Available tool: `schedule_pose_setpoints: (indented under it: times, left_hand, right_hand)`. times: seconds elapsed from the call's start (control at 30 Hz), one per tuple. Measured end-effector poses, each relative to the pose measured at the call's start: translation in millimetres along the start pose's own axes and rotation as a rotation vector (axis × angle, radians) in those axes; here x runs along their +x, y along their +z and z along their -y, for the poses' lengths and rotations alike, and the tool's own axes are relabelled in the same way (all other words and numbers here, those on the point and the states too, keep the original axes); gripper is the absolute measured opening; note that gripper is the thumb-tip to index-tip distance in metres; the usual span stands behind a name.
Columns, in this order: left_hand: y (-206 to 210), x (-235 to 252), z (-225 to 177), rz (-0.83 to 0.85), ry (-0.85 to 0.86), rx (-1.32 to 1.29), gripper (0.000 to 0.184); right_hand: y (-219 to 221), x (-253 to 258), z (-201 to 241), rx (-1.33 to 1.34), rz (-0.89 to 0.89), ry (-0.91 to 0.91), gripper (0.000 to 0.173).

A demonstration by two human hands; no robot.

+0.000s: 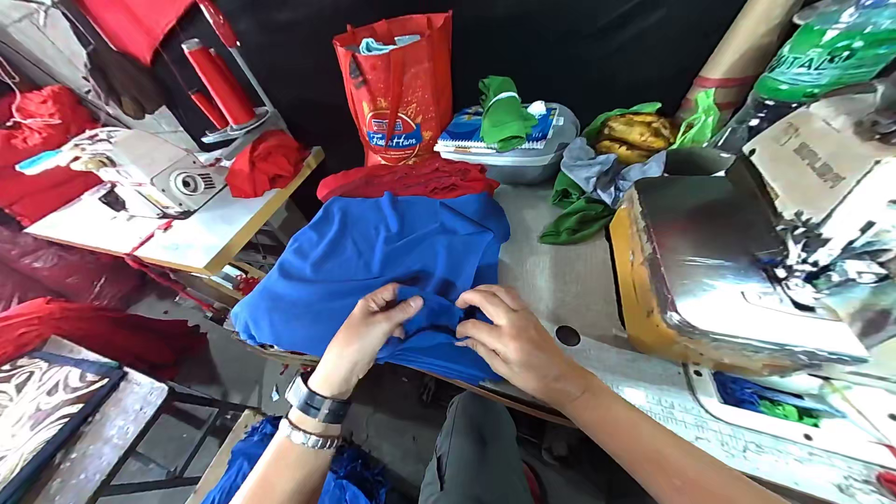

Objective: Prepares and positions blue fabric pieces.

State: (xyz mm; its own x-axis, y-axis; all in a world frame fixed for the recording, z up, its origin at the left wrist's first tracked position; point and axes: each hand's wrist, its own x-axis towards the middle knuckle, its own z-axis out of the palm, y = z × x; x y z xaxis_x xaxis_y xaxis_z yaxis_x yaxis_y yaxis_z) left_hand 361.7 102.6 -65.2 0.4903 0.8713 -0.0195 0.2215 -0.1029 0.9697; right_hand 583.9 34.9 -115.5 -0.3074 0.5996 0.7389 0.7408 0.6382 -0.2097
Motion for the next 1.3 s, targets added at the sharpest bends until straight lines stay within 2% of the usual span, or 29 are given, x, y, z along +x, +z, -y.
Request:
schedule_pose_setpoints:
  times: [0.07,0.17,0.27,0.37,0.5,0.6,0.67,0.7,0.77,0.83,0.9,0.97,1.03,1.1,1.17,1.23,1.27,1.3]
  left_hand:
    - [-16,11,-2,-0.145,-0.035,-0.026,0.019]
    - [-52,33,0,-0.49,-0.051,-0.17,0.031]
    - [-84,35,15,-0.662,-0.071,-0.249,0.036]
    - [-90,33,28,-0.705,-0.104,-0.334,0.034]
    - [-80,21,29,-0.642,-0.104,-0.312,0.029]
    - [-74,18,28,-0.576,-0.039,-0.367,0.029]
    - [-71,20,22,-0.57,-0.016,-0.441,0.032]
    - [-72,23,20,-0.579,-0.01,-0.486,0.033]
    - [-81,28,16,-0.653,0.016,-0.575,0.033]
    - [-103,27,25,-0.76,0.059,-0.575,0.027]
    - [-124,16,39,-0.798,0.046,-0.42,0.03]
    - [-131,7,44,-0.779,-0.027,-0.109,0.044]
    - [-125,6,43,-0.707,-0.044,0.261,0.057]
    - [-112,17,38,-0.61,0.063,0.572,0.058]
    - [-94,36,32,-0.483,0.205,0.801,0.061]
    - [-76,54,31,-0.353,0.291,0.916,0.056]
    - [-73,62,33,-0.306,0.313,0.93,0.046]
    - [-73,69,34,-0.285,0.316,0.907,0.034]
  right_hand:
    - [-2,4,0,0.007,0.049,-0.04,0.017]
    - [-3,13,-3,0.105,0.179,-0.071,0.011]
    - [1,27,-8,0.211,0.275,-0.003,0.005]
    - [1,60,-11,0.318,0.41,0.263,0.011]
    - [12,106,-18,0.321,0.552,0.477,0.04]
    - [35,128,-19,0.094,0.48,0.482,0.036]
    - [50,135,-29,-0.014,0.474,0.522,0.041]
    - [56,132,-38,-0.005,0.447,0.55,0.034]
    - [55,118,-56,0.052,0.336,0.657,0.02]
    - [39,106,-69,0.022,0.254,0.813,0.024]
    - [25,98,-77,-0.062,0.189,0.944,0.03]
    - [17,95,-78,-0.135,0.098,0.98,0.039]
    - [16,99,-69,-0.154,0.019,0.82,0.042]
    - [23,107,-56,-0.112,0.001,0.562,0.035]
    - [38,114,-43,-0.052,0.067,0.382,0.025]
    - [59,113,-38,-0.031,0.201,0.345,0.021]
    - [67,110,-38,-0.054,0.292,0.398,0.026]
    - [72,106,-40,-0.093,0.388,0.472,0.04]
